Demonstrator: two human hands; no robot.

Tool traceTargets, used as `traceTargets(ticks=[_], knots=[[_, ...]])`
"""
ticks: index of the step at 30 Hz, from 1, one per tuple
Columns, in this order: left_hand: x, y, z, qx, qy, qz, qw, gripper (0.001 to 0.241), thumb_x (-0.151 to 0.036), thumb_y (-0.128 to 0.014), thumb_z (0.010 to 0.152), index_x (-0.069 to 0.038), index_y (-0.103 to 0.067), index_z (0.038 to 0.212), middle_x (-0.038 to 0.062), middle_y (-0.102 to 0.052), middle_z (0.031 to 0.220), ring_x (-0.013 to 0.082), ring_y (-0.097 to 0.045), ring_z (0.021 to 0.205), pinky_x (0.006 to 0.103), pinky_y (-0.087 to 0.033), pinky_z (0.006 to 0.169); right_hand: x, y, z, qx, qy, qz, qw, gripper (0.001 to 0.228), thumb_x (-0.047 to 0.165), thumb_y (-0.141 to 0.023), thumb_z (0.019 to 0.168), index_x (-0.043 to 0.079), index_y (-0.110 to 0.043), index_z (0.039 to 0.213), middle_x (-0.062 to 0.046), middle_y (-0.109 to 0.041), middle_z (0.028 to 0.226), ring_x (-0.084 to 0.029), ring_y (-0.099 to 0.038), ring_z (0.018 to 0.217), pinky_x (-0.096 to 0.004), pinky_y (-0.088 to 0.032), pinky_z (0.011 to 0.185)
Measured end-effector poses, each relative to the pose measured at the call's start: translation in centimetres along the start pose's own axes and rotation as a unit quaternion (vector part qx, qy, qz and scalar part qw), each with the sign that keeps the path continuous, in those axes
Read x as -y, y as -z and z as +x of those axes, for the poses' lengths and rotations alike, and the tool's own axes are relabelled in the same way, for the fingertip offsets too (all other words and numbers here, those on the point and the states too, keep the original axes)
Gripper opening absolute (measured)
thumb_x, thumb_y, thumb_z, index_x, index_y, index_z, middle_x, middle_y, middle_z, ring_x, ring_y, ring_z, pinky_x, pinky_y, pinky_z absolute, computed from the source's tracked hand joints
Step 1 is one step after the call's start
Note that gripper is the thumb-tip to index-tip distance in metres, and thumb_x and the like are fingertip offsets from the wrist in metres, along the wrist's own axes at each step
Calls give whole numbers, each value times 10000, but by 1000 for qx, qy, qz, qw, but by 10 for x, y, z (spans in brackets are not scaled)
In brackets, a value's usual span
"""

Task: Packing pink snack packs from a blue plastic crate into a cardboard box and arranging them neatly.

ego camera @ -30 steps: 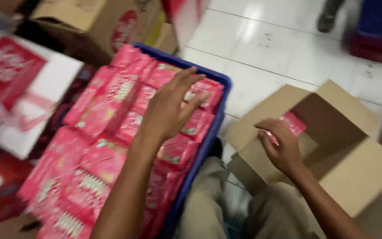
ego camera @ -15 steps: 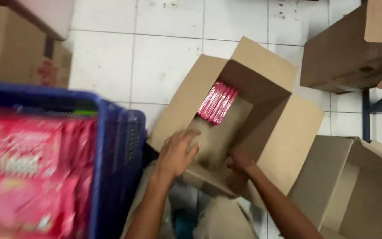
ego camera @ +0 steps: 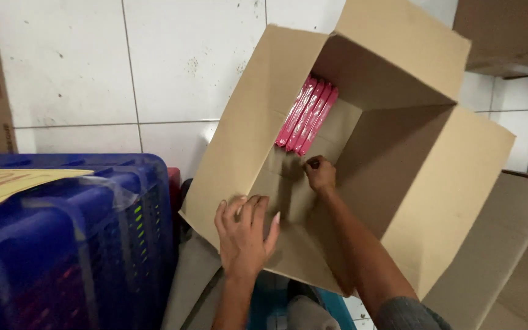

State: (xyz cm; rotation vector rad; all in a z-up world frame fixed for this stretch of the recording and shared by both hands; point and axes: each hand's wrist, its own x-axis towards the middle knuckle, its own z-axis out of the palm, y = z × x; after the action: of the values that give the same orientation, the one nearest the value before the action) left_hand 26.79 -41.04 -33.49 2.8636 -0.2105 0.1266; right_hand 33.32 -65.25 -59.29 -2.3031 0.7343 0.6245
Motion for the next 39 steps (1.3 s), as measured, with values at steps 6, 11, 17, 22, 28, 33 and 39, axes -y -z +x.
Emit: traceTargets(ticks=[6,11,17,22,28,33,39], knots=[[0,0,1,-15,26,-61,998,320,-363,-599,893,-136,-659,1111,-2,-645,1070,228,-494,1075,478,-365,1025,10,-52,13,-76,-110,278,951,188,217,-758,829,60,-666,783,-59,-650,643,-118,-572,535,-288,-445,476],[2,-1,4,-14,30,-53,998,338,-373,-594,880,-132,-668,1105,-9,-646,1041,220,-473,1081,482,-380,1010,14,-84,24,-202,-206,384,877,186,82,-666,776,115,-633,596,22,-561,594,-85,-512,568,-300,-494,465],[3,1,3,-15,25,-90,995,333,-358,-572,896,-109,-669,1094,17,-653,1058,238,-494,1072,509,-378,993,1,-74,8,-223,-213,264,914,197,172,-570,796,170,-764,767,15,-672,692,-96,-596,630,-311,-486,532],[0,2,-2,-23,25,-126,991,338,-352,-592,884,-105,-631,1112,49,-623,1065,264,-459,1151,526,-355,1026,7,-21,-55,-148,-105,86,980,182,327,-667,840,155,-718,873,-89,-707,805,-257,-658,820,-415,-499,731],[-11,36,-13,47,72,-172,981,374,-310,-538,948,-94,-527,1253,118,-549,1186,348,-419,1274,575,-328,1062,4,17,-113,-71,0,17,997,233,287,-588,930,104,-700,1020,-161,-725,924,-365,-676,969,-486,-533,819],[-23,68,-30,137,138,-195,961,415,-347,-485,981,-149,-438,1342,122,-445,1308,340,-426,1282,519,-332,1093,18,57,-135,10,50,14,999,282,306,-547,932,95,-689,1054,-212,-718,970,-394,-662,1006,-491,-527,847],[-26,62,-65,133,291,-316,893,460,-517,-502,953,-202,-520,1289,135,-460,1316,392,-540,1182,506,-470,993,65,113,-198,62,111,66,990,261,328,-585,867,96,-704,862,-184,-707,837,-359,-686,879,-465,-520,745]])
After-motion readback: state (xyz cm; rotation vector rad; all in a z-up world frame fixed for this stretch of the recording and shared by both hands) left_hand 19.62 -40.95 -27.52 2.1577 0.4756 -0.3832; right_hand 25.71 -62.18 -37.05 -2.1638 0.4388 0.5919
